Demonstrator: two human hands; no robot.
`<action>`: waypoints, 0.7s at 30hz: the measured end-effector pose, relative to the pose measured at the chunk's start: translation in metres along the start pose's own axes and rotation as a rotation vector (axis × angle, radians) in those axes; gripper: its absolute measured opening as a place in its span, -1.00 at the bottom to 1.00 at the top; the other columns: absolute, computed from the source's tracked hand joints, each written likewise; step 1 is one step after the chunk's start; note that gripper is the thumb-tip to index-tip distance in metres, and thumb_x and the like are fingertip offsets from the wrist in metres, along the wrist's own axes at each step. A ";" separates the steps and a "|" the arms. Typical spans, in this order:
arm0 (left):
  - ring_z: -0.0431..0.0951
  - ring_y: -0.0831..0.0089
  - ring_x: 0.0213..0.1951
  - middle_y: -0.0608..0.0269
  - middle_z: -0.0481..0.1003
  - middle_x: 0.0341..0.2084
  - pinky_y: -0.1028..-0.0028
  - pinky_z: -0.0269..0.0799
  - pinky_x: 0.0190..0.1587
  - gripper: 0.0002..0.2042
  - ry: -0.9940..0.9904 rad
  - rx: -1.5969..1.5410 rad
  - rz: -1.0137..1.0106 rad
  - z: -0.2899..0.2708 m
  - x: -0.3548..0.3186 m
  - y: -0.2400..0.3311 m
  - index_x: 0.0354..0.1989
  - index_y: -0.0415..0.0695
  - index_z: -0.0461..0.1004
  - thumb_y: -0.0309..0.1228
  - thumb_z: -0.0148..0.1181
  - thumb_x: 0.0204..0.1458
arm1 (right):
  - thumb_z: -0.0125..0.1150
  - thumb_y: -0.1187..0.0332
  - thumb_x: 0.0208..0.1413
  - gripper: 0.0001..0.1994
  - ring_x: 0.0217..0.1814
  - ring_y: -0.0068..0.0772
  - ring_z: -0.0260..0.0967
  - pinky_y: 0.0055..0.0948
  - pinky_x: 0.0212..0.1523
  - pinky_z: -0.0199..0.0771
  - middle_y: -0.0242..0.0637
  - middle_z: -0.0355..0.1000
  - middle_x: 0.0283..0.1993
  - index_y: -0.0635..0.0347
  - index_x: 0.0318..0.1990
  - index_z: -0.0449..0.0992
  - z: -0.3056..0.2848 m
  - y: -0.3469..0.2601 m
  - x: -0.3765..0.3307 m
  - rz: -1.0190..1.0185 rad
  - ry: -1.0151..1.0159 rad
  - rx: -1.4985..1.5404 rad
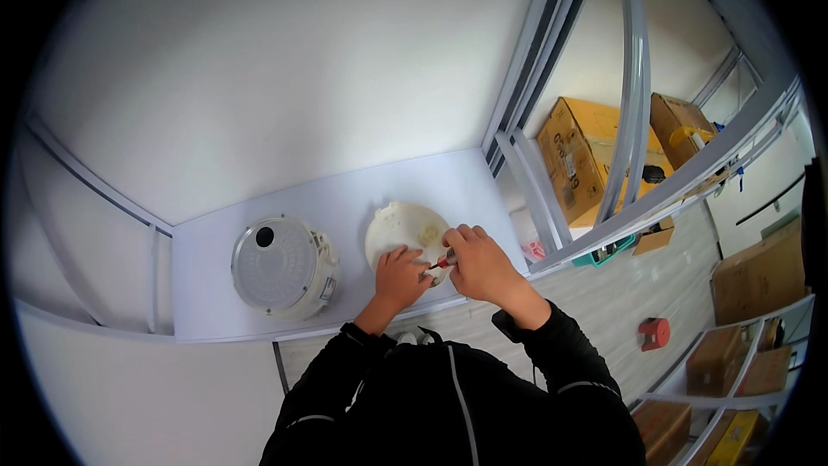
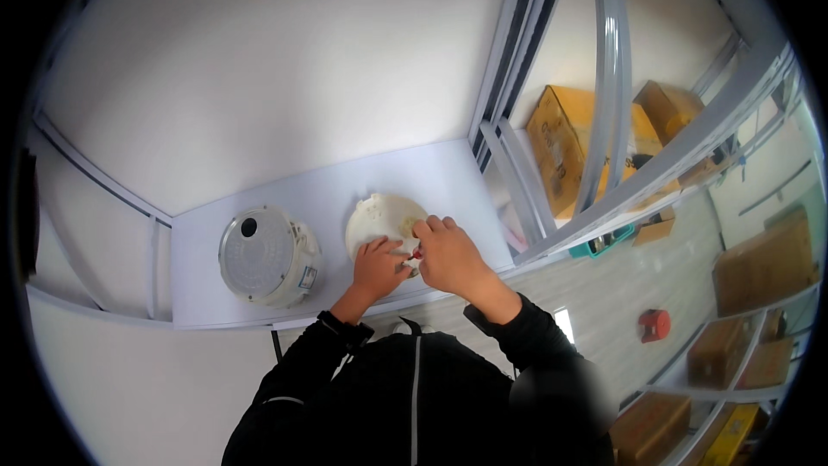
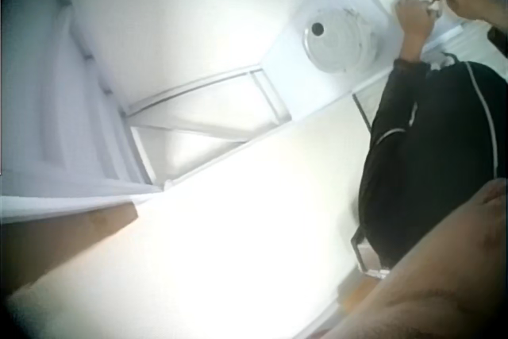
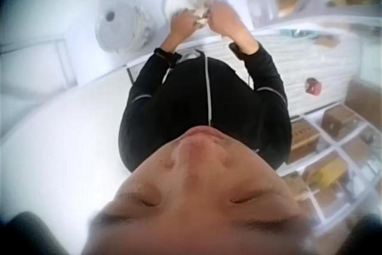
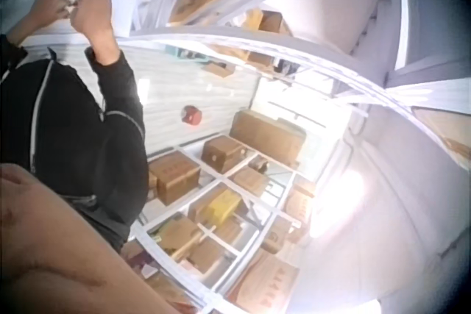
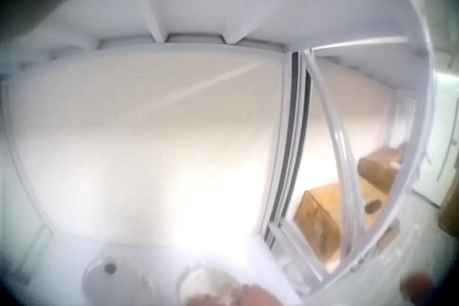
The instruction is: The person uses a screwdriver to remove screws from the base of a white ceiling light fixture. They detach the base, insert a light bulb into the socket, and reattach the base. The person repeats this process for a second identical fixture.
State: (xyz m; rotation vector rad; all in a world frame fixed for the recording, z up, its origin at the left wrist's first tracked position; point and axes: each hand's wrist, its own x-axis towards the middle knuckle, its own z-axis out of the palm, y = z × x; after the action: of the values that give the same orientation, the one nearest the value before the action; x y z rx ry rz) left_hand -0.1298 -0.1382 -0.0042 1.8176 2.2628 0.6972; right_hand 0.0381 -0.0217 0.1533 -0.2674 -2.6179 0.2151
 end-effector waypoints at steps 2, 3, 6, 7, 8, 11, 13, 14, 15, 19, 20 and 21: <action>0.38 0.13 0.43 0.39 0.59 0.26 0.07 0.17 0.42 -0.72 0.016 -0.004 0.005 0.003 0.000 -0.003 -0.05 0.25 0.83 -0.06 0.38 0.10 | 0.38 0.26 0.21 -0.68 -0.33 0.19 0.57 0.00 -0.30 0.62 0.04 0.50 -0.18 0.26 -0.05 0.46 -0.007 -0.013 0.000 0.240 -0.127 -0.022; 0.38 0.14 0.43 0.39 0.59 0.26 0.08 0.17 0.42 -0.72 0.008 0.000 0.005 0.003 0.001 -0.003 -0.06 0.25 0.83 -0.07 0.38 0.09 | 0.40 0.30 0.19 -0.69 -0.28 0.19 0.57 0.01 -0.25 0.62 0.04 0.50 -0.19 0.27 -0.05 0.46 -0.011 -0.019 0.001 0.362 -0.190 -0.034; 0.39 0.17 0.43 0.41 0.59 0.26 0.09 0.17 0.44 -0.73 -0.009 0.010 0.004 0.002 0.003 -0.002 -0.08 0.25 0.83 -0.09 0.38 0.08 | 0.37 0.41 0.12 -0.69 -0.22 0.23 0.54 0.05 -0.19 0.60 0.08 0.47 -0.11 0.27 -0.03 0.45 -0.006 -0.012 0.003 0.547 -0.371 -0.056; 0.39 0.17 0.42 0.41 0.60 0.26 0.09 0.17 0.44 -0.74 -0.010 0.011 0.003 0.003 0.003 -0.001 -0.09 0.25 0.84 -0.10 0.38 0.07 | 0.40 0.40 0.12 -0.69 -0.23 0.22 0.55 0.04 -0.20 0.60 0.06 0.49 -0.12 0.27 -0.03 0.47 -0.005 -0.007 0.001 0.405 -0.272 -0.033; 0.40 0.18 0.42 0.42 0.60 0.26 0.09 0.17 0.45 -0.74 -0.012 0.012 0.003 0.003 0.004 0.000 -0.09 0.26 0.84 -0.10 0.38 0.07 | 0.42 0.39 0.12 -0.69 -0.24 0.21 0.56 0.02 -0.22 0.60 0.03 0.51 -0.13 0.26 -0.03 0.49 -0.003 -0.001 -0.002 0.262 -0.174 -0.010; 0.40 0.19 0.41 0.41 0.61 0.24 0.09 0.18 0.45 -0.74 0.003 0.022 0.013 0.004 0.004 0.001 -0.10 0.26 0.84 -0.11 0.38 0.06 | 0.44 0.39 0.13 -0.70 -0.25 0.21 0.57 0.02 -0.24 0.60 0.00 0.53 -0.16 0.26 -0.03 0.53 -0.005 0.000 -0.003 0.101 -0.027 0.048; 0.40 0.19 0.41 0.41 0.61 0.23 0.09 0.18 0.45 -0.75 0.000 0.041 0.019 0.004 0.004 -0.001 -0.11 0.26 0.84 -0.09 0.38 0.07 | 0.44 0.42 0.12 -0.69 -0.21 0.21 0.56 0.02 -0.19 0.60 -0.01 0.52 -0.13 0.26 -0.01 0.53 -0.008 -0.009 0.002 0.245 -0.115 0.047; 0.40 0.19 0.41 0.41 0.62 0.22 0.09 0.18 0.45 -0.75 -0.001 0.050 0.022 0.004 0.004 -0.002 -0.11 0.26 0.84 -0.08 0.38 0.08 | 0.44 0.44 0.10 -0.67 -0.17 0.21 0.56 0.03 -0.15 0.59 -0.01 0.52 -0.11 0.25 0.00 0.52 -0.011 -0.016 0.005 0.399 -0.228 0.023; 0.40 0.18 0.41 0.40 0.62 0.22 0.09 0.18 0.45 -0.75 -0.007 0.040 0.019 0.002 0.004 -0.001 -0.11 0.26 0.84 -0.07 0.38 0.08 | 0.44 0.47 0.08 -0.65 -0.13 0.21 0.55 0.04 -0.11 0.59 -0.01 0.52 -0.08 0.25 0.02 0.52 -0.013 -0.019 0.007 0.556 -0.340 -0.004; 0.40 0.18 0.41 0.40 0.63 0.21 0.08 0.18 0.45 -0.76 -0.036 0.033 0.015 -0.003 0.007 0.005 -0.14 0.27 0.84 -0.04 0.39 0.09 | 0.47 0.37 0.14 -0.66 -0.17 0.20 0.58 0.03 -0.20 0.61 -0.02 0.52 -0.09 0.24 0.02 0.53 -0.004 0.000 -0.004 0.254 -0.183 0.095; 0.40 0.17 0.40 0.40 0.63 0.21 0.08 0.19 0.45 -0.77 -0.044 0.039 0.016 -0.004 0.008 0.006 -0.15 0.27 0.84 -0.04 0.39 0.09 | 0.46 0.35 0.17 -0.67 -0.20 0.19 0.59 0.02 -0.25 0.61 -0.03 0.52 -0.10 0.24 0.02 0.53 -0.004 0.005 -0.004 0.132 -0.104 0.120; 0.40 0.18 0.40 0.40 0.63 0.20 0.08 0.19 0.45 -0.77 -0.030 0.043 0.018 -0.001 0.007 0.005 -0.15 0.26 0.84 -0.05 0.40 0.09 | 0.46 0.32 0.20 -0.68 -0.22 0.18 0.60 0.01 -0.30 0.60 -0.03 0.53 -0.10 0.24 0.01 0.54 -0.007 0.003 0.000 0.006 -0.026 0.148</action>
State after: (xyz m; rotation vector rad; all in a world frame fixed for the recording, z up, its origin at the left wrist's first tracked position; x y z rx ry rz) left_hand -0.1277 -0.1307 -0.0003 1.8570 2.2623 0.6239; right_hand 0.0415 -0.0180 0.1585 -0.2230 -2.6109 0.4144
